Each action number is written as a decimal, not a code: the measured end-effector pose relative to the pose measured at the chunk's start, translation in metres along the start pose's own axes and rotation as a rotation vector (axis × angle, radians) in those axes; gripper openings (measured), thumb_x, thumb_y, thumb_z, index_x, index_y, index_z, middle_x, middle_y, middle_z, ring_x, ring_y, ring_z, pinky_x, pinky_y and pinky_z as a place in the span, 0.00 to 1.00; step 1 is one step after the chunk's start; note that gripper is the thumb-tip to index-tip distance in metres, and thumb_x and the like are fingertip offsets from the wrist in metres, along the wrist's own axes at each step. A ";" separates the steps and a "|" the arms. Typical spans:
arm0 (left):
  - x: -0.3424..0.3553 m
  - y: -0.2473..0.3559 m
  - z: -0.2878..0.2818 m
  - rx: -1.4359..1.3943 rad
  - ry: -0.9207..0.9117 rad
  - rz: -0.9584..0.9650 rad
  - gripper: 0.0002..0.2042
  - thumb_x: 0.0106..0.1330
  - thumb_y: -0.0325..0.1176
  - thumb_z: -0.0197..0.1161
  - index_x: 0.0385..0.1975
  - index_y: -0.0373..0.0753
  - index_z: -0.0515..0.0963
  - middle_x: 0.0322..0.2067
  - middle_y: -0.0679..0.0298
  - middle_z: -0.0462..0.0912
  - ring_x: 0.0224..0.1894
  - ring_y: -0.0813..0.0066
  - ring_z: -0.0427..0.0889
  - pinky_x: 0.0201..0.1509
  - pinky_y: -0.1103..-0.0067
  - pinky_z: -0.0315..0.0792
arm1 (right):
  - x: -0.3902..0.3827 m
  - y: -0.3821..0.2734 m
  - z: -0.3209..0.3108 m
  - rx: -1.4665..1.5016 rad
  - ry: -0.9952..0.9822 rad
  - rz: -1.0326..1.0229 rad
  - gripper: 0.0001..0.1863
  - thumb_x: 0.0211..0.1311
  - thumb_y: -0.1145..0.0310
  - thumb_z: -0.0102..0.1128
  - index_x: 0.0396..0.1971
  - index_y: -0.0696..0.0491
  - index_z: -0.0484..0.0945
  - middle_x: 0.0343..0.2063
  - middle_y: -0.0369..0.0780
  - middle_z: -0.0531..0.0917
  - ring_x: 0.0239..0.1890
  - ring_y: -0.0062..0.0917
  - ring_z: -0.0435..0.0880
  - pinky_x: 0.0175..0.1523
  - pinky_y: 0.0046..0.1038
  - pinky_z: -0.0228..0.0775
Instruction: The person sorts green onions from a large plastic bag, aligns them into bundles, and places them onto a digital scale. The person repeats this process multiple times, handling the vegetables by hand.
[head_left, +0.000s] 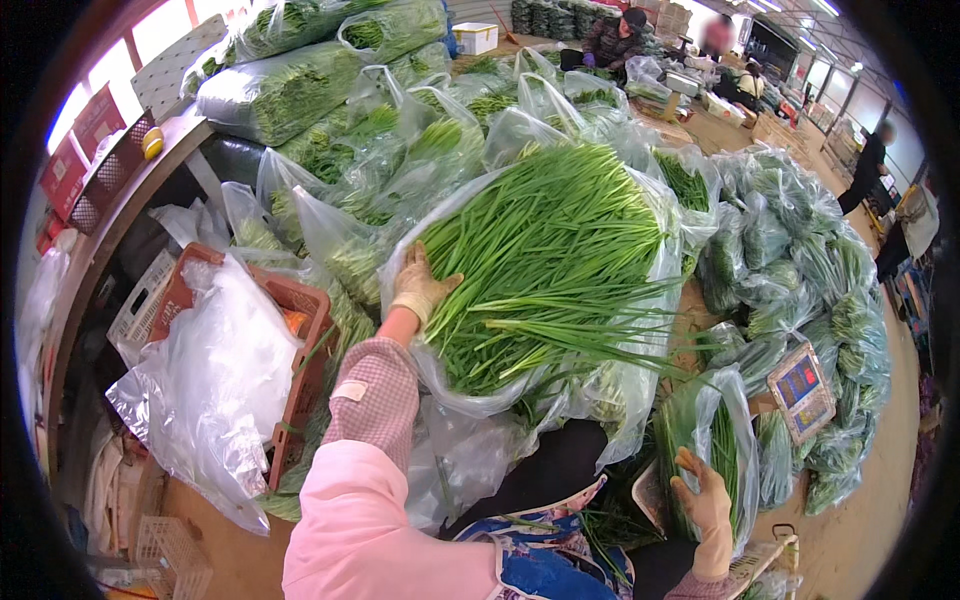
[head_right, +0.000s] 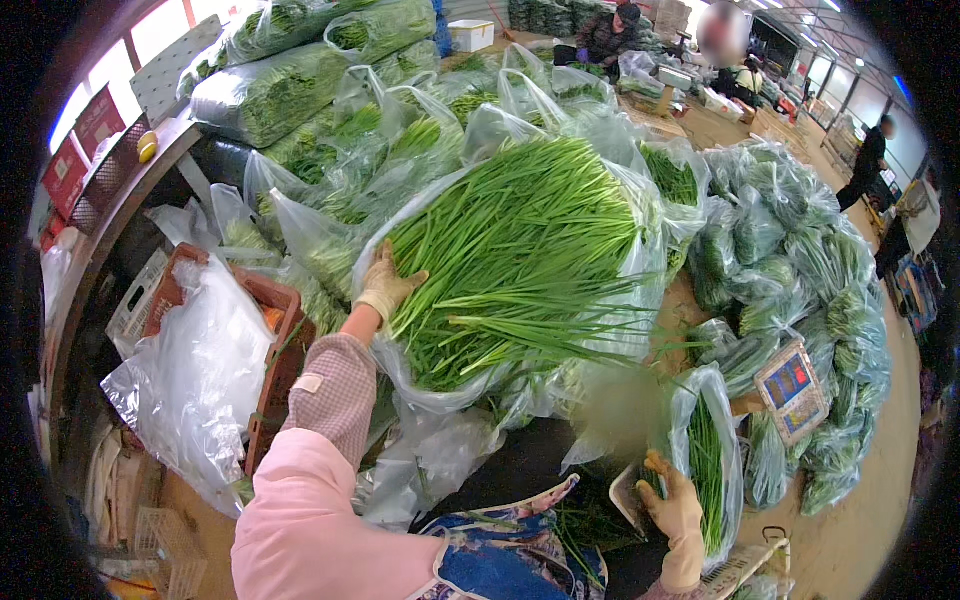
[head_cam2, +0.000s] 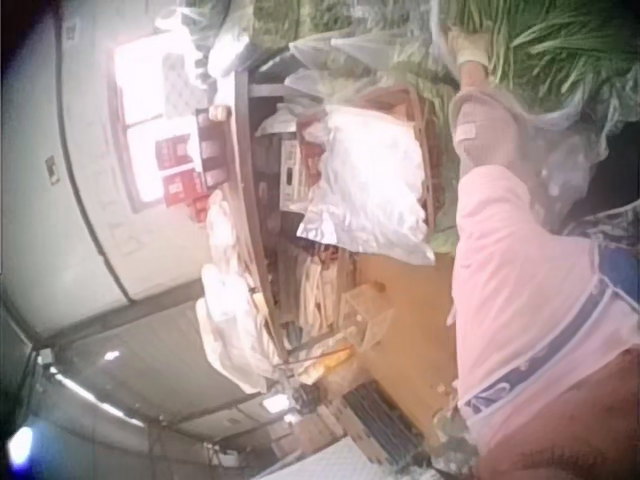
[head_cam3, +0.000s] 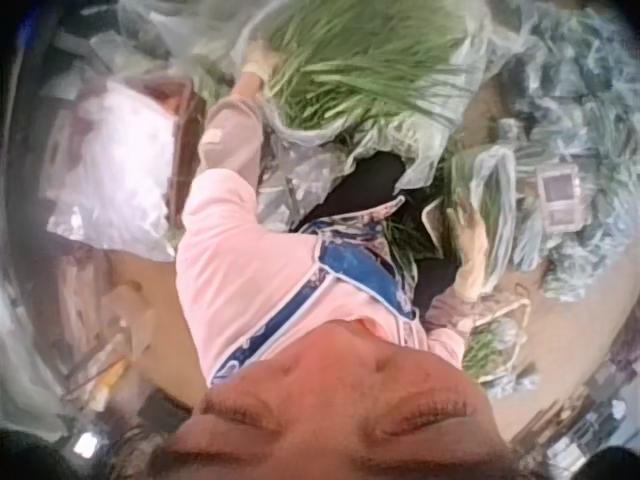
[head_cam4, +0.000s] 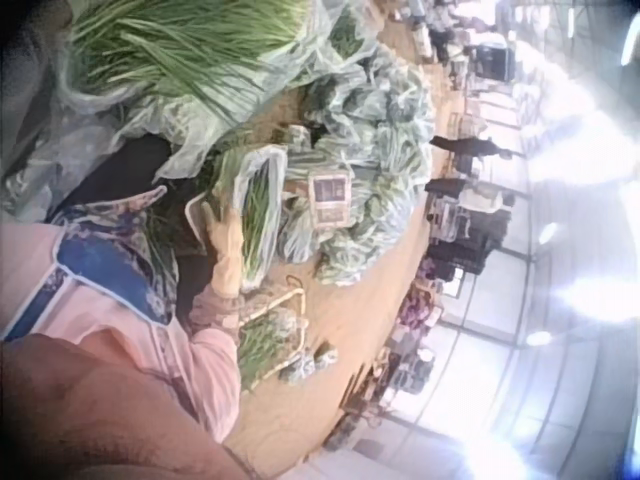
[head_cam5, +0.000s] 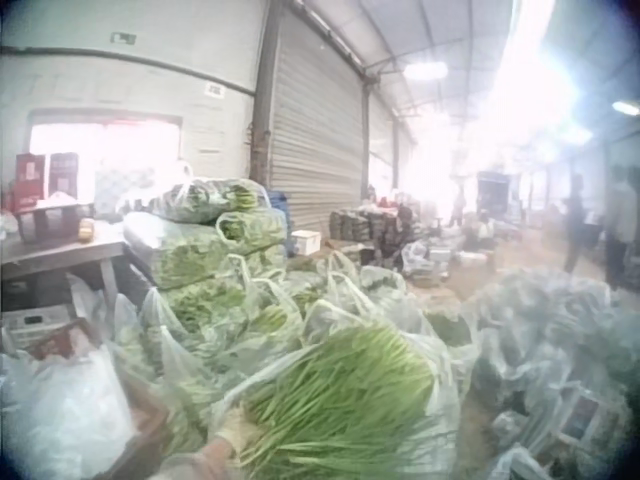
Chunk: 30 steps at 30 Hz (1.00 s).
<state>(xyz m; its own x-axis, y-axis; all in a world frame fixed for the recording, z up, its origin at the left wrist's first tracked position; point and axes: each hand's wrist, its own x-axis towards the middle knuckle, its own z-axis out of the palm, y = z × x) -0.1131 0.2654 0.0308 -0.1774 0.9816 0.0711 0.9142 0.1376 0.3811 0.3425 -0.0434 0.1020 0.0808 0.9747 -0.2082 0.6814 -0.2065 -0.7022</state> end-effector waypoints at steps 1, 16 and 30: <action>0.005 0.004 -0.006 0.040 -0.085 -0.048 0.51 0.45 0.59 0.63 0.64 0.41 0.42 0.64 0.52 0.45 0.67 0.58 0.42 0.68 0.74 0.42 | -0.002 -0.002 0.002 0.026 -0.011 0.004 0.27 0.51 0.71 0.60 0.53 0.59 0.66 0.45 0.44 0.77 0.49 0.28 0.74 0.54 0.25 0.61; 0.031 0.017 0.019 0.049 -0.058 0.019 0.34 0.39 0.42 0.72 0.47 0.32 0.69 0.44 0.51 0.77 0.46 0.58 0.76 0.51 0.72 0.68 | 0.018 -0.019 0.044 0.171 -0.280 -0.047 0.27 0.58 0.61 0.53 0.57 0.51 0.62 0.45 0.40 0.78 0.48 0.31 0.76 0.53 0.28 0.64; 0.035 0.110 -0.131 -0.791 -0.319 0.104 0.35 0.50 0.58 0.62 0.48 0.32 0.71 0.43 0.57 0.77 0.40 0.70 0.77 0.41 0.76 0.71 | 0.022 -0.047 0.036 0.356 -0.290 -0.114 0.24 0.59 0.66 0.53 0.56 0.51 0.64 0.45 0.40 0.78 0.47 0.22 0.75 0.53 0.25 0.65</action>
<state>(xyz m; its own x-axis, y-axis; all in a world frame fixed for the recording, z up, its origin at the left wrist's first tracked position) -0.0669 0.2975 0.1959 0.1120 0.9908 -0.0760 0.3761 0.0286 0.9261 0.2859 -0.0150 0.1060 -0.2212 0.9393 -0.2623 0.3781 -0.1653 -0.9109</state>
